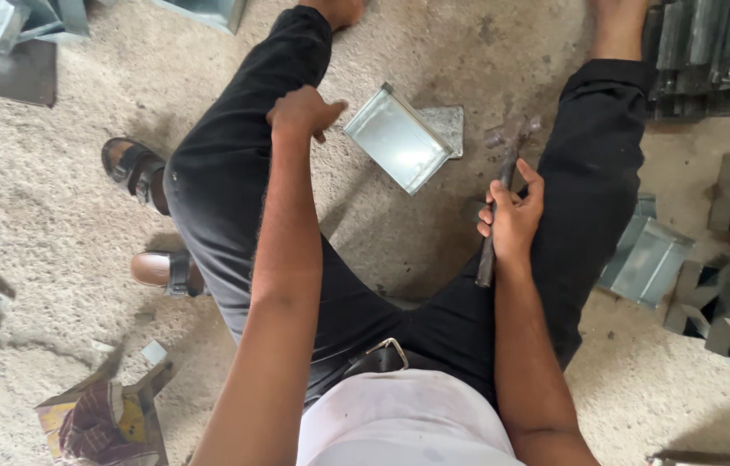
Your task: The person sits on the floor and uses a hammer to strike a small metal piece placed on a metal block. They repeatedly pick up metal pieces from a pile, position them, and hammer them to shape or flatten them.
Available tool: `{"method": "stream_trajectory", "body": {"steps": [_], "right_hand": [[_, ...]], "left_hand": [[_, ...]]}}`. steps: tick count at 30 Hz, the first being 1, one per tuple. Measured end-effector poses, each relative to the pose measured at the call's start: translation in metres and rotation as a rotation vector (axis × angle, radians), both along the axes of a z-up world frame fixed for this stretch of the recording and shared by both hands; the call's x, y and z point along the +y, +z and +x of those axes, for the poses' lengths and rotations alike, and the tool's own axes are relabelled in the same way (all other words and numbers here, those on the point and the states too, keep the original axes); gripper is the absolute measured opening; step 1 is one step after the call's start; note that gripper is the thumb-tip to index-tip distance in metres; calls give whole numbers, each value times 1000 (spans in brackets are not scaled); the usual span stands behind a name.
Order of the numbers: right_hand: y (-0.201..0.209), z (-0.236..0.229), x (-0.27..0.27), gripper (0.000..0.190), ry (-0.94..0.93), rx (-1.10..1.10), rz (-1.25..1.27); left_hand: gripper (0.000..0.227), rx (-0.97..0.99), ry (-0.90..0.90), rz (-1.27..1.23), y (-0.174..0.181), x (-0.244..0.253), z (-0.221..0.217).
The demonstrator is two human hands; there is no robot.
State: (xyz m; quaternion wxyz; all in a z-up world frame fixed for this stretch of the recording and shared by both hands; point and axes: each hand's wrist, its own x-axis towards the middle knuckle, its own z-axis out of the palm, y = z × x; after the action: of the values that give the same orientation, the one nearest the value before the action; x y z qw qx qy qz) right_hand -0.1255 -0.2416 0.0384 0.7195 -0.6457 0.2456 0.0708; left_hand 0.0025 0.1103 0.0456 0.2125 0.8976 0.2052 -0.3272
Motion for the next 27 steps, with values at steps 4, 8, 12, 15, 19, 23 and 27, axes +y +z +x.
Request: {"method": "stream_trajectory", "body": {"steps": [4, 8, 12, 15, 19, 23, 27], "right_hand": [[0, 0, 2, 57, -12, 40, -5], [7, 0, 2, 56, -25, 29, 41], [9, 1, 4, 56, -29, 13, 42], [10, 0, 4, 56, -11, 44, -3], [6, -2, 7, 57, 11, -7, 17], [0, -6, 6, 58, 28, -23, 31], [-4, -7, 10, 58, 41, -7, 9]], "left_hand": [[63, 369, -157, -77, -25, -27, -1], [44, 365, -155, -70, -38, -43, -10], [30, 298, -81, -34, -60, -40, -4], [36, -72, -84, 108, -82, -47, -1], [44, -460, -1, 43, -96, -70, 9], [55, -651, -39, 44, -111, -91, 8], [42, -646, -141, 65, -116, -91, 5]]}}
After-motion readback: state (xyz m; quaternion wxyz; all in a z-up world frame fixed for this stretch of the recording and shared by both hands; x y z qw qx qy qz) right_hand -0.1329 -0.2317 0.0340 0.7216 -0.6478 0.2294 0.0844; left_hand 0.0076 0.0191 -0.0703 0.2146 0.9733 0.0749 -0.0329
